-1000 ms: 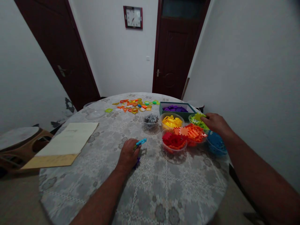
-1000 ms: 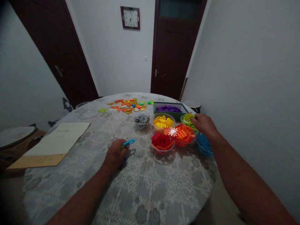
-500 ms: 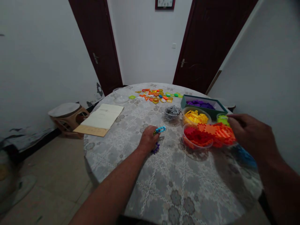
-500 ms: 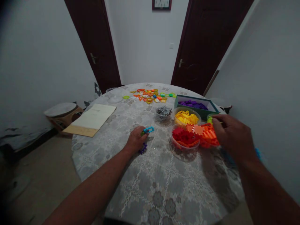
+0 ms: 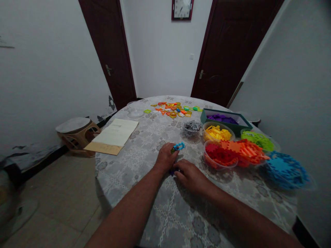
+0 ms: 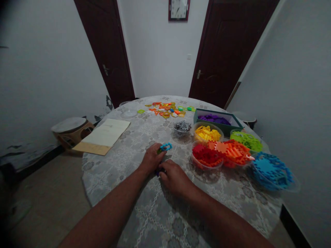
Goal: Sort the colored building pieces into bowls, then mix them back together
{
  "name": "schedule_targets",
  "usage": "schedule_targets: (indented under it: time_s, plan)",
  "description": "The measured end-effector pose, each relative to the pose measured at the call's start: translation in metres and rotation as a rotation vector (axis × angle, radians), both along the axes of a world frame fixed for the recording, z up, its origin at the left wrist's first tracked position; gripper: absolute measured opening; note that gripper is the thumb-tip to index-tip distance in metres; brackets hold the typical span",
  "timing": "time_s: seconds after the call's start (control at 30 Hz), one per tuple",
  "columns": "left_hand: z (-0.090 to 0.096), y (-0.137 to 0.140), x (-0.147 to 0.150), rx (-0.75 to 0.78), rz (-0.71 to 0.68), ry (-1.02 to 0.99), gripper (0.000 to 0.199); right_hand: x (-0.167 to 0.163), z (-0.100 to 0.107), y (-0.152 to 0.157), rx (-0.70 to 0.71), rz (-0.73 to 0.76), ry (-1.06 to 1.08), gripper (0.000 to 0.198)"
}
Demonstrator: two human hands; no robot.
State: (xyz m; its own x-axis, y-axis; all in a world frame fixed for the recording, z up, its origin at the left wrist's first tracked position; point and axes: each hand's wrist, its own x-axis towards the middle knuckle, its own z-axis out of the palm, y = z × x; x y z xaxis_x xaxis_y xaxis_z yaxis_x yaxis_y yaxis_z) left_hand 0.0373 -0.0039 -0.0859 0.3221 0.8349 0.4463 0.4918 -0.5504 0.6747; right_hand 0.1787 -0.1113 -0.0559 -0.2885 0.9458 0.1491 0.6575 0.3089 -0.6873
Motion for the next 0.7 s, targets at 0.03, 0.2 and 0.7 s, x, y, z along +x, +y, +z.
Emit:
schedule_targets:
  time_s: [0.03,0.2,0.7]
  plan:
    - [0.0,0.0,0.0,-0.008,0.001,-0.004,0.009,-0.002,-0.001,0.0,-0.008,-0.017,0.032,0.023]
    - [0.005,-0.002,-0.003,-0.1,-0.047,-0.112,0.006,0.006,0.014,-0.009,-0.007,-0.006,0.025,0.024]
    - [0.009,-0.001,-0.003,-0.326,-0.171,-0.23,0.03,0.207,0.143,0.104,0.184,-0.798,0.007,0.049]
